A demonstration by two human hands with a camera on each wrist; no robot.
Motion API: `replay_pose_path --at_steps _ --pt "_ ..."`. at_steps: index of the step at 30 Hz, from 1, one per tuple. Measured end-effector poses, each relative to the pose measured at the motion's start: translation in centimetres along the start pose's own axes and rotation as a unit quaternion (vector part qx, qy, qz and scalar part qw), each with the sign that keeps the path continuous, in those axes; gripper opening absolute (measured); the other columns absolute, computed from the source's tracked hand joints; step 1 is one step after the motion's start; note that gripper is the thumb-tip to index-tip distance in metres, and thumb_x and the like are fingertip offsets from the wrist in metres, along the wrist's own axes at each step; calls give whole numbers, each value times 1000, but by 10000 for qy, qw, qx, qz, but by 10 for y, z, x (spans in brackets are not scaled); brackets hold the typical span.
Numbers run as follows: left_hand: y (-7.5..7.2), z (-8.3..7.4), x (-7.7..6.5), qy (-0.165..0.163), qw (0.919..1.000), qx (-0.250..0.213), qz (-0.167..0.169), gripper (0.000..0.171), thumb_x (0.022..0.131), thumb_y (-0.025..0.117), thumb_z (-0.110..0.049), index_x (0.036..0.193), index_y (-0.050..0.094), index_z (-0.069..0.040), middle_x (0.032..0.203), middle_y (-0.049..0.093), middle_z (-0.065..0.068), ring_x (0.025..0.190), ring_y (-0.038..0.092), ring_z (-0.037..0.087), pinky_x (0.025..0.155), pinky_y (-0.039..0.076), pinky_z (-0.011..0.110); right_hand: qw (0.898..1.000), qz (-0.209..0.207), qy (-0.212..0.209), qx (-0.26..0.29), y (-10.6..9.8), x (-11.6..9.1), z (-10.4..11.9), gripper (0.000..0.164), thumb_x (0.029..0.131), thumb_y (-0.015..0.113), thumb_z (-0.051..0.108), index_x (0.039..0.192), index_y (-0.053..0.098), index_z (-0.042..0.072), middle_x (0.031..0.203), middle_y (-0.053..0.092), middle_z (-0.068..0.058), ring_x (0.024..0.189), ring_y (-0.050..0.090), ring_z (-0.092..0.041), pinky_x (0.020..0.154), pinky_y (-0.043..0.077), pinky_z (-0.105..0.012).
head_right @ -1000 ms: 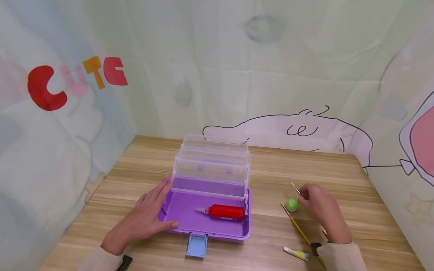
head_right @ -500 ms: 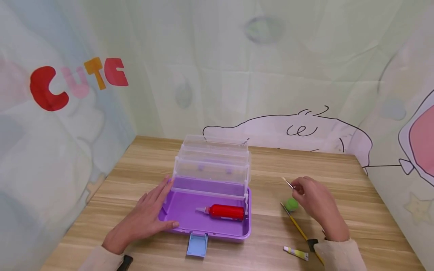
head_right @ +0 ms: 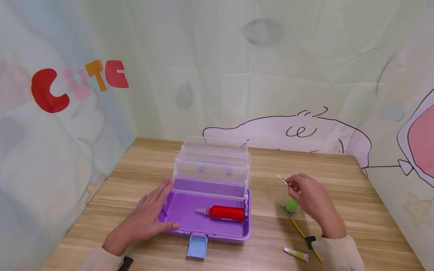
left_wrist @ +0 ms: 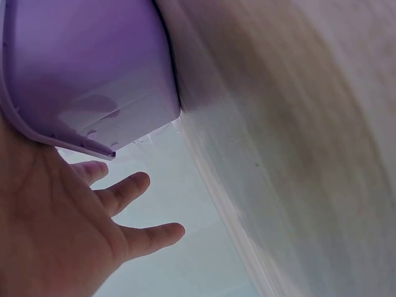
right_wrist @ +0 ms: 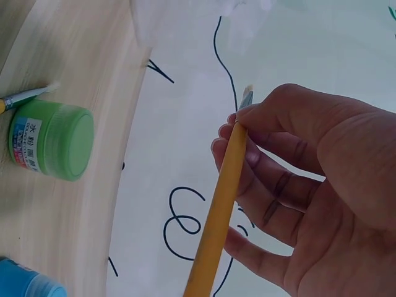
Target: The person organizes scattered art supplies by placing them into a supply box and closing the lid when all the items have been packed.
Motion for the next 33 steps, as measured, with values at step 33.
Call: replay_pose_path --at_steps 33 --pt "2 2 0 45 10000 29 -55 115 70 64 -75 156 3 -27 161 12 7 140 29 37 98 29 74 9964 -415 -730 -114 3 20 33 13 84 69 11 96 72 15 86 65 8 75 61 -7 62 50 -27"
Point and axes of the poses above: each hand's wrist, its own x-axis towards the middle knuckle, its own y-axis out of the palm, z = x × y, the point moved 1 cm from there along x, towards the middle knuckle
